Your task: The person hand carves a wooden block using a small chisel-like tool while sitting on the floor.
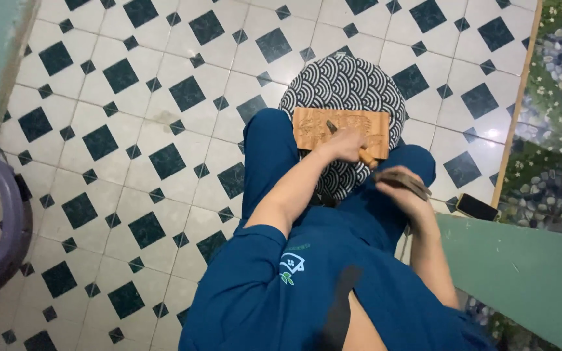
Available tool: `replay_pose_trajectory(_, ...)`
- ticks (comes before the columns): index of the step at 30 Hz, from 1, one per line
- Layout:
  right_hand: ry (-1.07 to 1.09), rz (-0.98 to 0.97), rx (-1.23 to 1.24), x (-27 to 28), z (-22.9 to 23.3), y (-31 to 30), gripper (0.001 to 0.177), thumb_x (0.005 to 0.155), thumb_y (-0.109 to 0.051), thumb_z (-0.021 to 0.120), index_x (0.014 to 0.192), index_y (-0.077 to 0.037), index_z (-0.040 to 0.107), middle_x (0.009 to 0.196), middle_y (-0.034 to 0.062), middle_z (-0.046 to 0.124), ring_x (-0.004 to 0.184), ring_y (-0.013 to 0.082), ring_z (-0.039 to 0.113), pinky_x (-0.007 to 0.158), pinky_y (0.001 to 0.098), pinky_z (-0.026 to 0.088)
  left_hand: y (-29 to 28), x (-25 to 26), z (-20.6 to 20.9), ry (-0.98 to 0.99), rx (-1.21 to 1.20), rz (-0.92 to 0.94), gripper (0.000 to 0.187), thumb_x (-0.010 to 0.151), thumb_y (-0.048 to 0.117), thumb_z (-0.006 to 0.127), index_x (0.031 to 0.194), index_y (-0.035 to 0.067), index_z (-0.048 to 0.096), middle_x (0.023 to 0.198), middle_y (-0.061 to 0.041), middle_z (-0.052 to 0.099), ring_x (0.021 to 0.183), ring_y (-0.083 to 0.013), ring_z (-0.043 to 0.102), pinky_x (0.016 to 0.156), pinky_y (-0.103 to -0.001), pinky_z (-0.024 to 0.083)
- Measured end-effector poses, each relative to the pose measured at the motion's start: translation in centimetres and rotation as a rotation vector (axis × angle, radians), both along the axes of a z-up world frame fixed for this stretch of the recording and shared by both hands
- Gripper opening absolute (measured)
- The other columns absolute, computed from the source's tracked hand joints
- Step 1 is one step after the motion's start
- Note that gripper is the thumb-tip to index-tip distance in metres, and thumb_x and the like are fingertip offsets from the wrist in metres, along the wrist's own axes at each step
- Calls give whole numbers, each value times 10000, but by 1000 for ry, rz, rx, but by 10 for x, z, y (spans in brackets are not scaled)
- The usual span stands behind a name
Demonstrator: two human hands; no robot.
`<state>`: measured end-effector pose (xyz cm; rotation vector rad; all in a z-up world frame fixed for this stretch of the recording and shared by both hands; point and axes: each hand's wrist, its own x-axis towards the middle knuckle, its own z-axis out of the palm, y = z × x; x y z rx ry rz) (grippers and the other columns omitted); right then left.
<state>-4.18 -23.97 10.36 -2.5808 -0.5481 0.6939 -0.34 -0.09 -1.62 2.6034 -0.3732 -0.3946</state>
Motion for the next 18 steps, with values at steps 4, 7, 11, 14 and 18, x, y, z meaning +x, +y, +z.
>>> replay_pose_trajectory(4,64,-69,40,0,23,-8,465,847,-423,864,1228,-182,747,1175,116,762,1100,336,720,895,422,592,2,5,6,76,-23,55,455,693,289,660,1134,269,770,1058,-112,769,1099,-348,715,966,-504,547)
replay_pose_trajectory(7,41,-196,166,-4,64,-9,491,862,-392,871,1258,-147,717,1155,170,743,1052,355,722,791,459,612,-2,-1,16,19,49,-33,449,688,241,634,1113,248,776,1041,-117,770,1082,-355,716,958,-513,540)
replay_pose_trajectory(11,31,-270,302,16,72,-20,450,942,-299,829,1288,-49,687,1207,231,671,1054,428,680,744,512,603,0,12,-10,-8,23,17,460,695,266,623,1133,276,762,1044,-107,772,1084,-338,720,955,-515,550)
replay_pose_trajectory(14,89,-289,349,12,79,5,489,945,-331,816,1321,-63,656,1221,246,635,1055,420,675,728,510,615,0,17,-37,15,-23,52,448,707,295,636,1138,314,759,1033,-117,772,1082,-352,719,967,-505,558)
replay_pose_trajectory(18,105,-219,330,20,4,16,386,876,-309,894,1200,-175,733,1102,111,723,1010,323,726,724,398,620,6,32,-72,23,-77,103,410,672,351,676,1070,388,769,978,-80,778,1065,-346,723,954,-481,571)
